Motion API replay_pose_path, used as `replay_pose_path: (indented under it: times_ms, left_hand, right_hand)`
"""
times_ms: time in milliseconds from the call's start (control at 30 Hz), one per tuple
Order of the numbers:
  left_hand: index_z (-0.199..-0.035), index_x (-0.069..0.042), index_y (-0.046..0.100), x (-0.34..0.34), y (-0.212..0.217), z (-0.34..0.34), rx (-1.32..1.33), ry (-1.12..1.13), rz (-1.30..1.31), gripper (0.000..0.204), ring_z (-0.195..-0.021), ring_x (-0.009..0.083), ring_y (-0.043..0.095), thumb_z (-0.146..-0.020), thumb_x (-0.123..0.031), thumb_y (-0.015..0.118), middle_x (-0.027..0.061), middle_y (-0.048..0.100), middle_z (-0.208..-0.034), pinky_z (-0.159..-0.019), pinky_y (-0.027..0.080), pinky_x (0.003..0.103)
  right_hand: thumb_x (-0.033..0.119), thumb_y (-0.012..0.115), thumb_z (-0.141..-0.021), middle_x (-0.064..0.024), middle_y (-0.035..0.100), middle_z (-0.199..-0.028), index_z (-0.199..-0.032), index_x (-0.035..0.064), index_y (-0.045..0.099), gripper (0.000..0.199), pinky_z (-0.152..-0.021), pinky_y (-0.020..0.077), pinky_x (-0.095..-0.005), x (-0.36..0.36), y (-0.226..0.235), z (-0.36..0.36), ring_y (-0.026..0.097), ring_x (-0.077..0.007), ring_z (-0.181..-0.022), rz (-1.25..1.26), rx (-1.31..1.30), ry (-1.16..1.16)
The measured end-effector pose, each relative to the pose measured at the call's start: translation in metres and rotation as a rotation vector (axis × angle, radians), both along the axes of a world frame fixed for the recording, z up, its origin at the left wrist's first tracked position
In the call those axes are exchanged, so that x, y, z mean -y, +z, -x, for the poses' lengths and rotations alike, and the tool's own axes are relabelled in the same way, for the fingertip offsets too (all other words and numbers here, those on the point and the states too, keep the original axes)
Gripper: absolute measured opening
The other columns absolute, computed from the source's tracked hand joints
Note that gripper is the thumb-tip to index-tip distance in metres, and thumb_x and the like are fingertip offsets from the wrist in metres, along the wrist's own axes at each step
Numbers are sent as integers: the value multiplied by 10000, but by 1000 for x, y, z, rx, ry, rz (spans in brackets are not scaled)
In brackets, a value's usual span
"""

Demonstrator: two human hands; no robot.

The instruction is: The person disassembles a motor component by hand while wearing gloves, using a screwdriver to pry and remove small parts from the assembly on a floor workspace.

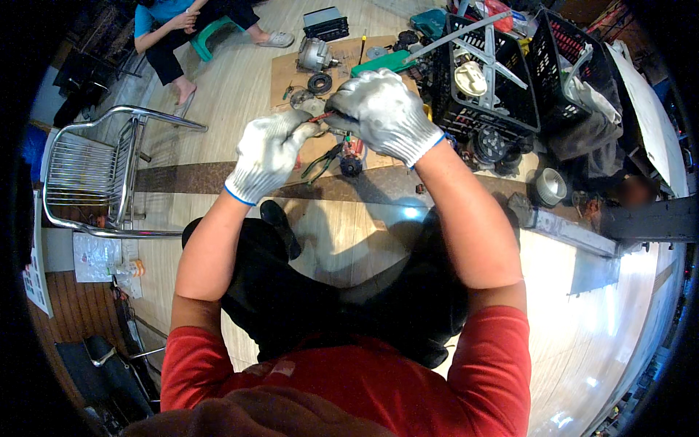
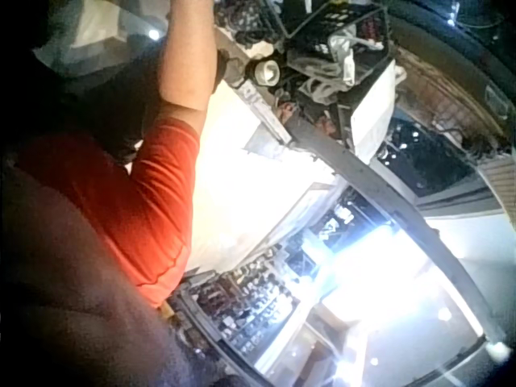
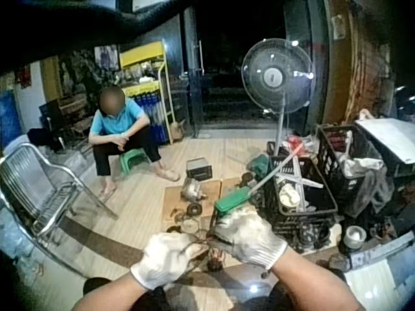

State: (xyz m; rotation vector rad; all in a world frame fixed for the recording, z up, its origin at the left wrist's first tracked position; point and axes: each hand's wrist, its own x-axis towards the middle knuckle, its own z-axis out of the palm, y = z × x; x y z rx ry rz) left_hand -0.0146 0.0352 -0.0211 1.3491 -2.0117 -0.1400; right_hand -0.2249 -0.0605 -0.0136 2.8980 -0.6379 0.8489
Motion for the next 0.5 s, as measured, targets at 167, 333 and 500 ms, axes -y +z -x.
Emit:
replay_pose_path:
  times_ms: [167,333,500]
  left_hand:
    - [-997,-35,721,2,4,-1,6,13,-92,170,-791,365,682,-915,-174,669,181,691,-848,-682,533,406]
    - [-982,-39,705,3,0,-9,140,18,81,162,-771,360,678,-898,-175,681,183,683,-831,-660,527,424]
    - [-934,-54,688,2,3,-8,267,34,110,131,-715,346,662,-878,-172,689,154,664,-768,-635,501,442]
  right_hand:
    - [438,669,-871,-99,663,-853,-940,92,712,356,-793,507,-421,0,-4,-1,657,-314,-873,28,-46,-29]
    - [451,677,-872,-154,667,-1040,-1187,103,668,469,-872,521,-445,3,4,3,643,-339,-1008,-226,-117,-97]
    - [453,690,-858,-151,666,-1024,-1162,107,678,460,-854,520,-443,6,5,8,645,-342,-997,-224,-85,-10]
